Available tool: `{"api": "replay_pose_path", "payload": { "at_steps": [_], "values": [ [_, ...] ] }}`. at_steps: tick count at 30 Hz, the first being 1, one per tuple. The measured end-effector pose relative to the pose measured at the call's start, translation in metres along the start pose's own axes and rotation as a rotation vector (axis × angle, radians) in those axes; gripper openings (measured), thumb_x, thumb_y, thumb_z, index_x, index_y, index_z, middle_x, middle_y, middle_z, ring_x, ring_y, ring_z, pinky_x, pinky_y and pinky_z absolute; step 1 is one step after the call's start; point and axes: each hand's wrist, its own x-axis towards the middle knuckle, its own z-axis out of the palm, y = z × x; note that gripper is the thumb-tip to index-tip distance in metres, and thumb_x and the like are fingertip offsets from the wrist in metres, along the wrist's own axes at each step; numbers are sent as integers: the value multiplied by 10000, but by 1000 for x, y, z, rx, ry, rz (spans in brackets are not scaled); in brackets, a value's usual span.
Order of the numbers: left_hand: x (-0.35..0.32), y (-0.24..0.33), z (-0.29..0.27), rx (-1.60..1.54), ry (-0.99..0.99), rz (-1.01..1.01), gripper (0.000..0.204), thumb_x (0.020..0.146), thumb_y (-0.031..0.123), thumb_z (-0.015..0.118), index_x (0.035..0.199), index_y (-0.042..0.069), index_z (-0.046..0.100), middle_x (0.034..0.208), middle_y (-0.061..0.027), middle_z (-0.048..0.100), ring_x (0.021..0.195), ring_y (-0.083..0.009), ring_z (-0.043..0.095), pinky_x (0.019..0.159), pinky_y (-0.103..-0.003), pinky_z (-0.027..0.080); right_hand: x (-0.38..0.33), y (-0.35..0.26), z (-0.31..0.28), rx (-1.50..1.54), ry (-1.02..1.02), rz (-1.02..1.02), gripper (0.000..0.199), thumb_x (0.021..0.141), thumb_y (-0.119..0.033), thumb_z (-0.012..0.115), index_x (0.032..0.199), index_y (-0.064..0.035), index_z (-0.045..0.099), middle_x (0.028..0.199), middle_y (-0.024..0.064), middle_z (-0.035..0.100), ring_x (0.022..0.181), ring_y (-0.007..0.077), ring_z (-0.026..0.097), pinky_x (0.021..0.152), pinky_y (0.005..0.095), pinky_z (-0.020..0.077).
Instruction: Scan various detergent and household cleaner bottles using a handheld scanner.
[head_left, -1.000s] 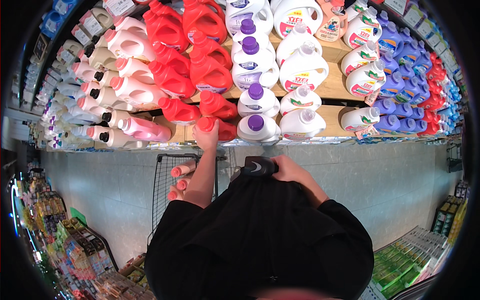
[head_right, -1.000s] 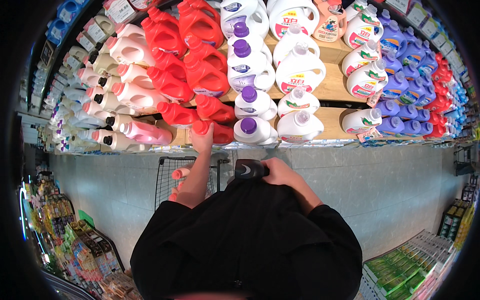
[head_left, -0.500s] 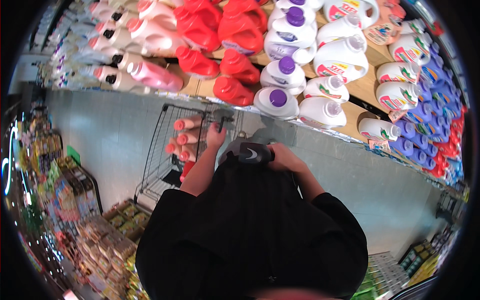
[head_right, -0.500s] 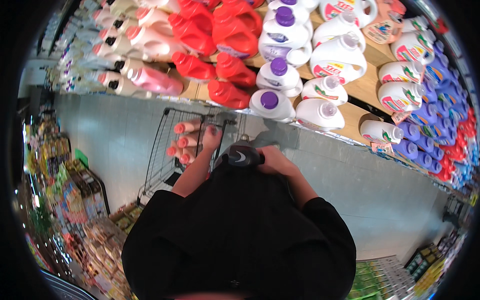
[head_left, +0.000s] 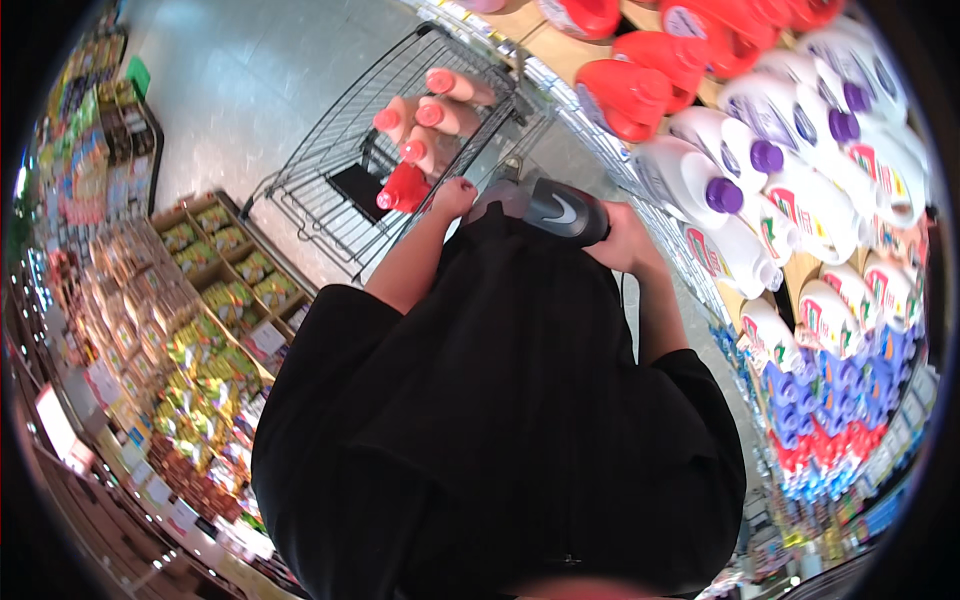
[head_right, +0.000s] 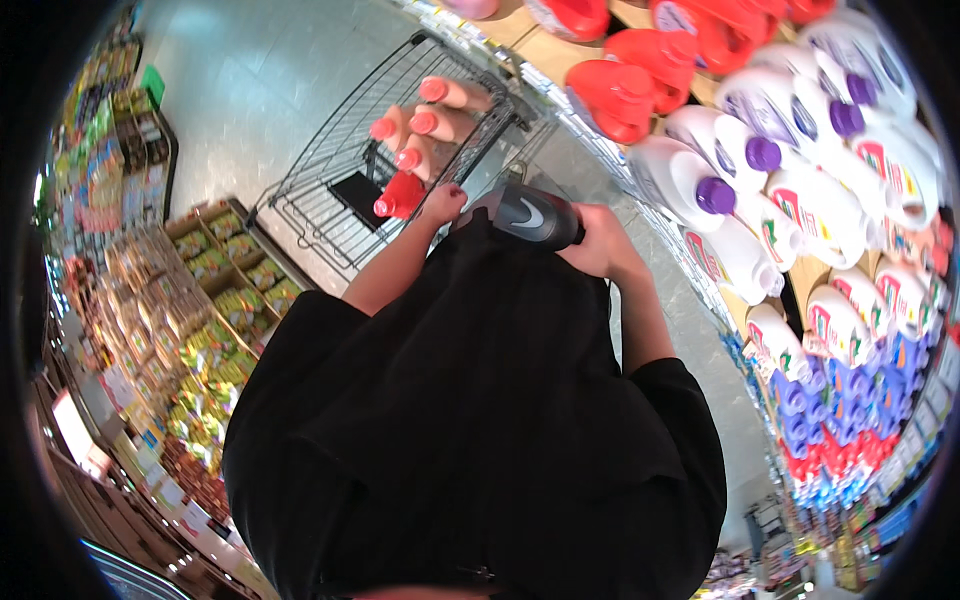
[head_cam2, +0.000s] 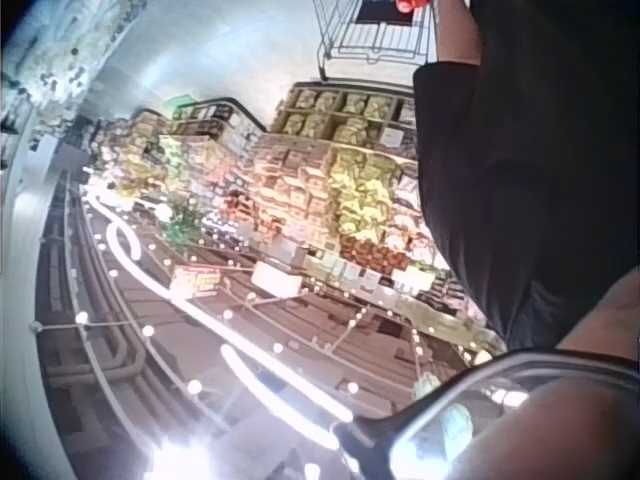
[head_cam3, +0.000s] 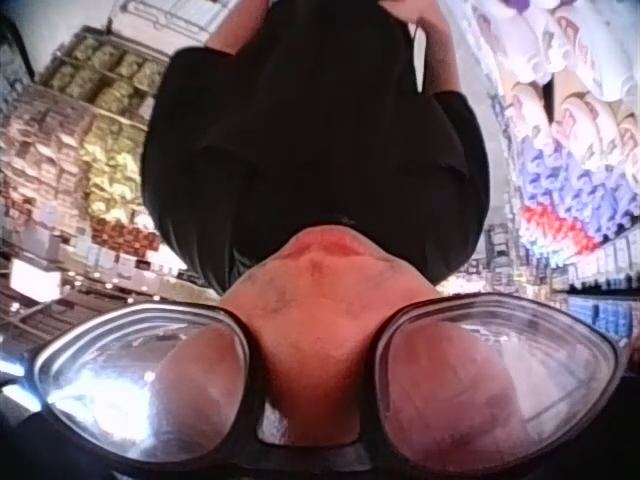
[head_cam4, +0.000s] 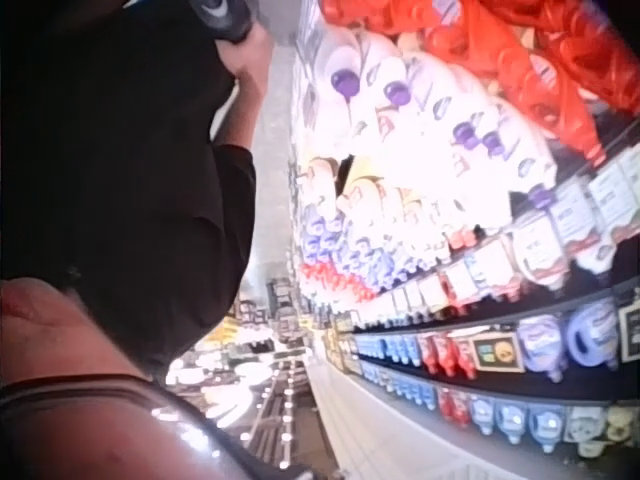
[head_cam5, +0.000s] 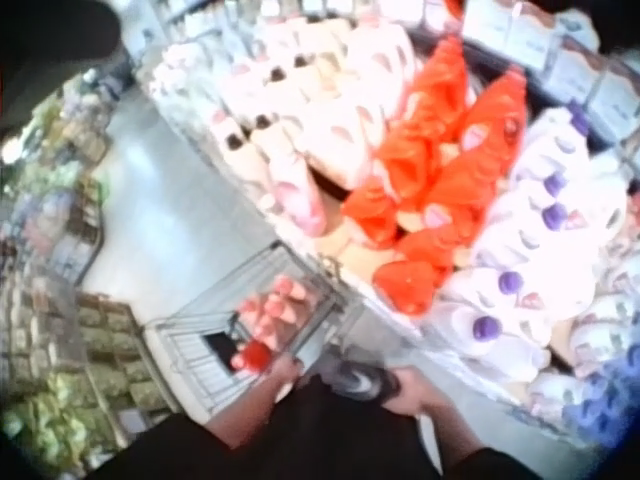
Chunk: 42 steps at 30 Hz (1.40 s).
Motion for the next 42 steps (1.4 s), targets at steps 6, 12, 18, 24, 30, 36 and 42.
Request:
{"api": "replay_pose_path", "payload": {
  "at_steps": [6, 12, 18, 24, 30, 36, 42],
  "values": [
    [3, -49, -23, -304, 150, -73, 302, 837, 298, 629, 997, 73, 753, 961, -176, 743, 936, -341, 715, 862, -432, 554, 63, -36, 26, -112, -147, 95, 395, 725, -127, 764, 1089, -4, 674, 876, 172, 697, 793, 220, 672, 773, 347, 520],
    [-32, -97, -49, -278, 369, -301, 284, 849, 314, 654, 975, 80, 755, 921, -175, 745, 899, -361, 716, 813, -441, 555, 105, -54, 54, -148, -244, 152, 494, 769, -87, 775, 1245, -27, 658, 991, 106, 739, 894, 125, 659, 836, 317, 520],
    [-13, -252, 8, -634, 289, -658, 469, 777, 279, 769, 1120, -32, 691, 1046, -180, 739, 975, -310, 713, 877, -400, 536, 137, -74, 80, -124, -247, 191, 352, 716, -109, 773, 1040, 1, 691, 834, 132, 701, 776, 189, 654, 768, 327, 514],
    [16, -203, -22, -913, -34, -500, 663, 802, 222, 806, 1393, 152, 513, 1274, -43, 618, 1159, -247, 588, 843, -463, 523, 139, -63, 96, -291, -250, 471, 379, 672, -83, 753, 1035, 2, 684, 861, 165, 696, 793, 265, 672, 774, 350, 512],
    [23, -232, 0, -1110, -89, -596, 779, 677, 160, 913, 1355, 132, 531, 1276, -6, 631, 1182, -210, 574, 903, -455, 470, 158, -56, 111, -239, -392, 381, 410, 667, -46, 738, 1073, -21, 685, 921, 176, 703, 847, 311, 679, 798, 356, 518],
    [38, -216, -5, -1163, -27, -632, 683, 699, 209, 895, 1295, 150, 568, 1219, -3, 662, 1157, -185, 586, 887, -412, 452, 164, -64, 110, -340, -393, 441, 430, 661, -54, 746, 1086, -27, 693, 926, 184, 697, 873, 331, 685, 815, 362, 522],
    [59, -189, -51, -1430, 269, -631, 546, 782, 323, 874, 1188, 48, 635, 1033, -44, 681, 827, -144, 618, 702, -292, 467, 152, -70, 98, -193, -324, 326, 407, 683, -83, 750, 1083, -35, 697, 931, 170, 705, 885, 306, 693, 825, 350, 519]
  ]
}}
